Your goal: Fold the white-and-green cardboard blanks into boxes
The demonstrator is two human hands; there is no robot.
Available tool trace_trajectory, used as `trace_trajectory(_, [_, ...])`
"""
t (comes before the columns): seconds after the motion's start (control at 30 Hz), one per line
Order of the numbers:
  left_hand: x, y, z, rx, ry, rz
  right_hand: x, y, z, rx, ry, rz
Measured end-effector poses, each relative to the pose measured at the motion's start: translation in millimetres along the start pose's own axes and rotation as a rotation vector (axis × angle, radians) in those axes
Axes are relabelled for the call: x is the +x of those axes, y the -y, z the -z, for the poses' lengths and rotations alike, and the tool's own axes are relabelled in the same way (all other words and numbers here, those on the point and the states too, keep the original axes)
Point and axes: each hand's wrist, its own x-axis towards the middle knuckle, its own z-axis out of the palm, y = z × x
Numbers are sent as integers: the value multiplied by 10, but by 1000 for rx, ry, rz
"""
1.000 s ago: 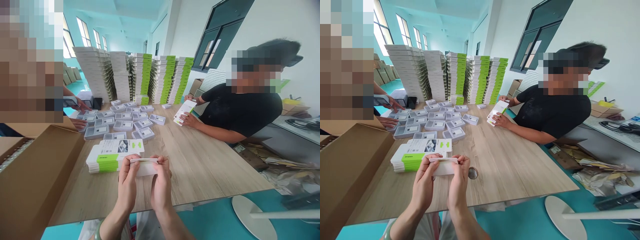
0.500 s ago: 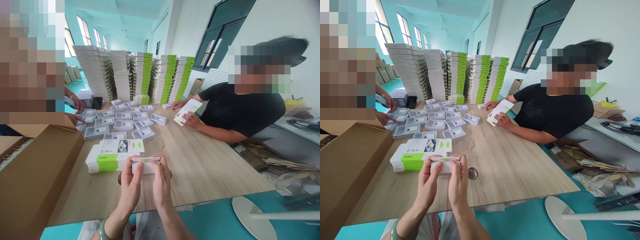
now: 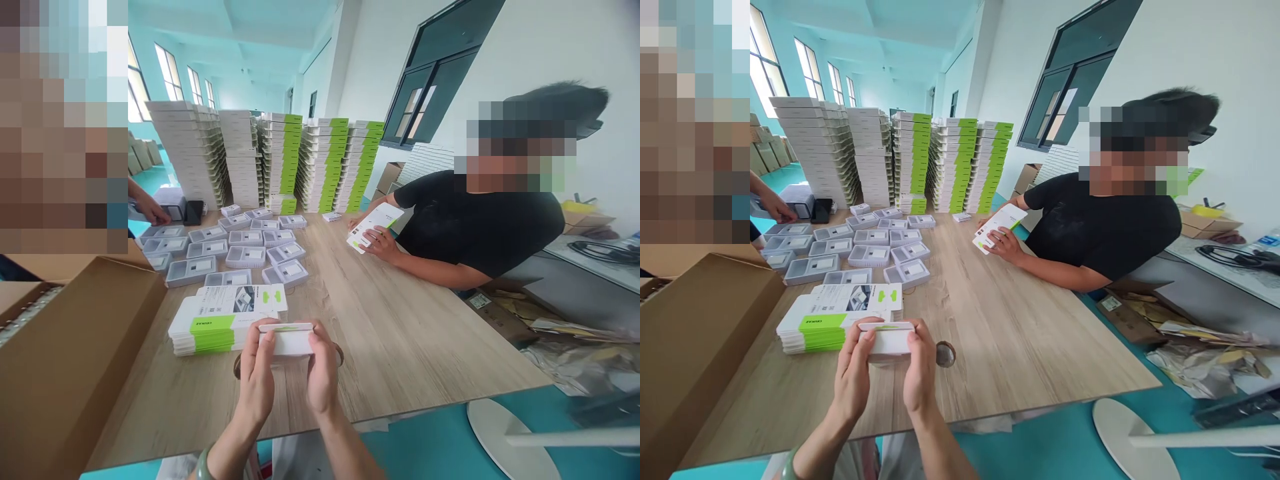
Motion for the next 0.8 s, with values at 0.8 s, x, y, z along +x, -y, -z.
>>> trace_trajectory(0.8, [40,196,-209,-40,-188,84,166,-141,-81,1,-103,-3])
